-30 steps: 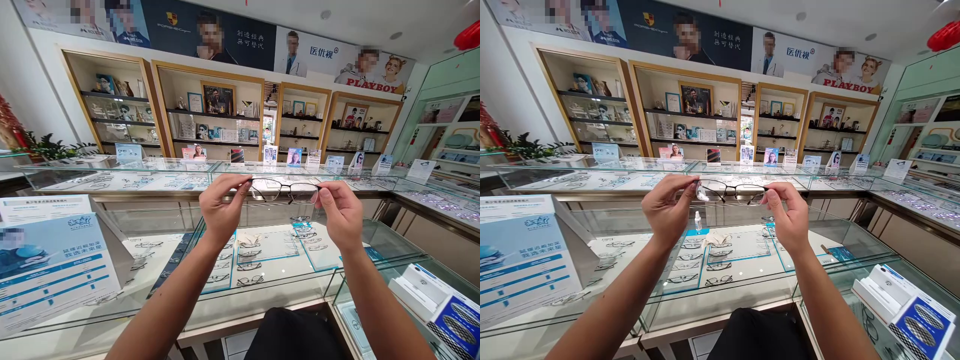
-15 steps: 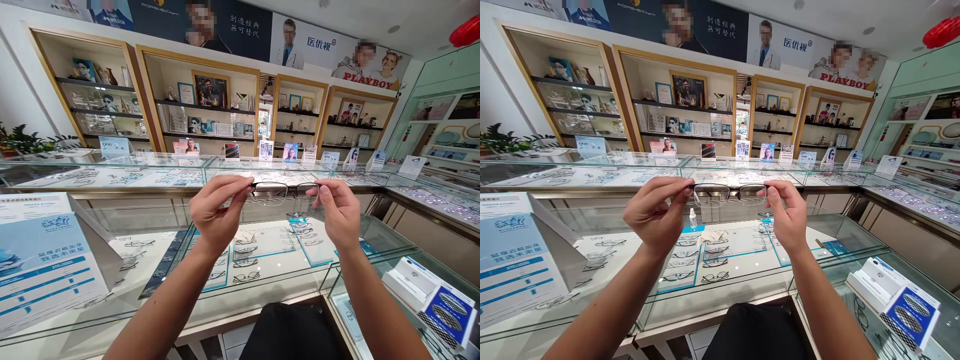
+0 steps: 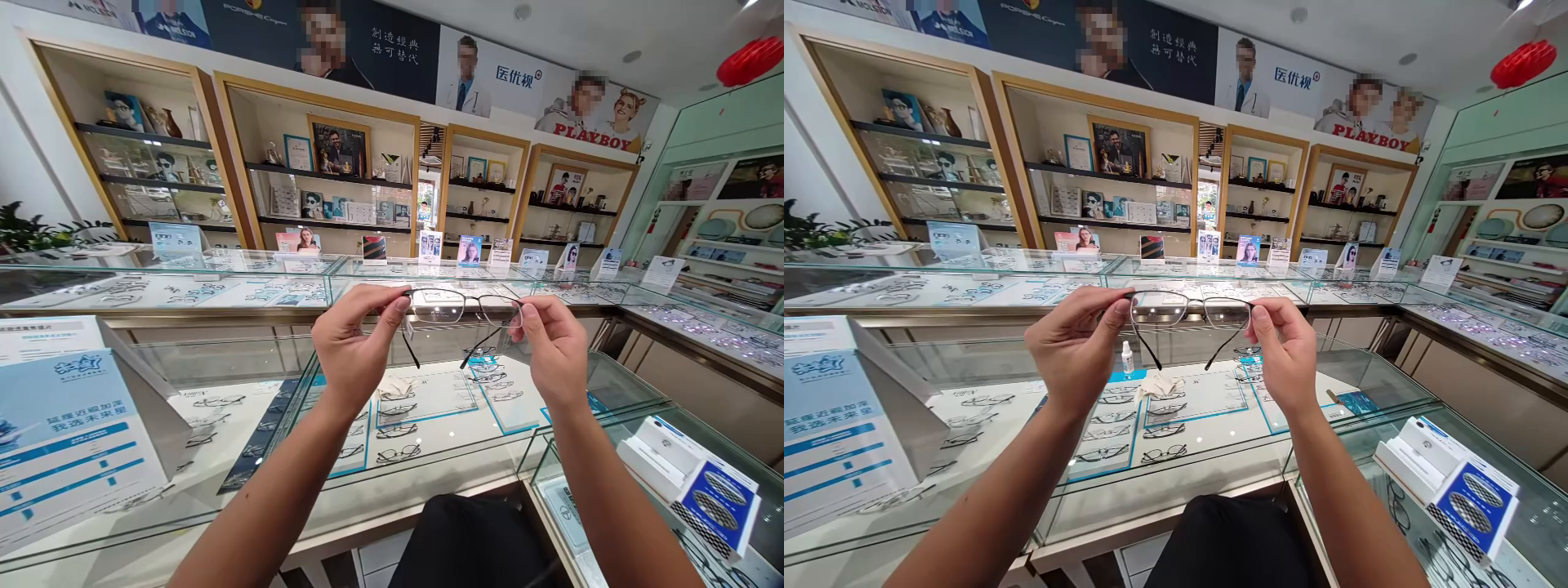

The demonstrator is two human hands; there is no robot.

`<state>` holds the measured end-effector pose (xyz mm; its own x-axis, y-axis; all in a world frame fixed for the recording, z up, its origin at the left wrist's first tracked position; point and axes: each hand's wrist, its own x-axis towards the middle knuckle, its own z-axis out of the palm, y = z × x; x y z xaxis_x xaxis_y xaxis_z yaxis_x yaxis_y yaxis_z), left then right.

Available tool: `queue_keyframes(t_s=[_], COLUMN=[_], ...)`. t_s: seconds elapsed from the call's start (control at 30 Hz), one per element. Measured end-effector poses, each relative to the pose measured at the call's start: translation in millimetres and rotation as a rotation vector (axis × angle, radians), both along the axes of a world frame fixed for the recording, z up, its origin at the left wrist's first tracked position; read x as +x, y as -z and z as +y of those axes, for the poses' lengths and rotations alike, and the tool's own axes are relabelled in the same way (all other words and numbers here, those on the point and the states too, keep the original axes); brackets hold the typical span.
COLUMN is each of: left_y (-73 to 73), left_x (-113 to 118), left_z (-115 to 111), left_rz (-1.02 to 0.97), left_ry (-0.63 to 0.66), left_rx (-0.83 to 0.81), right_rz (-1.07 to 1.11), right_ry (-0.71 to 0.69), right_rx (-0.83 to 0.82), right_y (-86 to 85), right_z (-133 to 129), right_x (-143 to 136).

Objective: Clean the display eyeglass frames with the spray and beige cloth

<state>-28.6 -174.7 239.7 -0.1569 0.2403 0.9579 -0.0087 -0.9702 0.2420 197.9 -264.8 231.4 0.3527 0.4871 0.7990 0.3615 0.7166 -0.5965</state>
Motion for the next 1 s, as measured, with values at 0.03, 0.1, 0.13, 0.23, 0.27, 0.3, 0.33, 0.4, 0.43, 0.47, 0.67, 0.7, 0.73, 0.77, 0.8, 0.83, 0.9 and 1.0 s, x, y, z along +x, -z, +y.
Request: queue_keyframes(t_s=[0.03,0.1,0.13,0.23,0.27,0.3,0.33,0.4,0.43,0.47,0.67,0.7,0.73,0.77,0.8,0.83,0.9,1.0], left_y=[1.1,4.4,6.7,15.1,18.0,20.9,23.9,30.4,34.4,39.0,84.6,94.2,104.0,114.0,124.1,134.4,155.7,188.1], left_x=[-0.5,-1.2,-1.3,-0.7,-0.4,-0.2,-0.1,-0.3,-0.6,-0.8,0.5,0.7,0.8,0.6,0.1,-0.7,-2.8,-6.0], left_z=[2.3,8.8,12.9,25.9,29.9,33.5,36.8,43.1,46.6,50.7,93.0,102.2,111.7,121.1,130.6,139.9,157.7,180.1], left_rz=[0.000,-0.003,-0.007,-0.026,-0.031,-0.033,-0.033,-0.029,-0.024,-0.021,0.007,0.022,0.033,0.041,0.054,0.068,0.106,0.171], left_ry=[0.009,0.040,0.058,0.096,0.101,0.102,0.100,0.083,0.065,0.041,-0.153,-0.186,-0.220,-0.253,-0.279,-0.301,-0.334,-0.365], left_rx=[-0.005,-0.032,-0.053,-0.120,-0.135,-0.146,-0.152,-0.150,-0.143,-0.132,-0.011,-0.006,-0.003,-0.008,-0.019,-0.033,-0.075,-0.151], right_rz=[-0.006,-0.022,-0.032,-0.058,-0.065,-0.071,-0.077,-0.090,-0.097,-0.102,0.035,0.070,0.102,0.133,0.163,0.187,0.221,0.220], right_ry=[0.007,0.026,0.034,0.046,0.052,0.060,0.070,0.092,0.104,0.117,0.033,0.003,-0.025,-0.054,-0.077,-0.099,-0.129,-0.147], right_rx=[0.002,0.008,0.012,0.027,0.033,0.039,0.042,0.041,0.039,0.034,-0.099,-0.129,-0.155,-0.182,-0.201,-0.218,-0.240,-0.252], right_y=[-0.4,-0.9,-1.0,0.2,0.9,1.8,2.8,5.7,7.9,11.2,56.4,67.3,78.4,89.4,99.9,109.8,127.2,149.0], right_z=[-0.7,-1.9,-2.4,-2.8,-2.3,-1.2,0.6,7.0,12.1,18.7,90.0,104.7,119.3,133.5,146.9,159.7,182.8,211.4], right_x=[-1.2,-4.4,-6.2,-12.1,-13.7,-15.1,-16.1,-16.6,-16.2,-15.3,-5.6,-4.4,-3.7,-3.3,-3.5,-3.9,-5.4,-7.3])
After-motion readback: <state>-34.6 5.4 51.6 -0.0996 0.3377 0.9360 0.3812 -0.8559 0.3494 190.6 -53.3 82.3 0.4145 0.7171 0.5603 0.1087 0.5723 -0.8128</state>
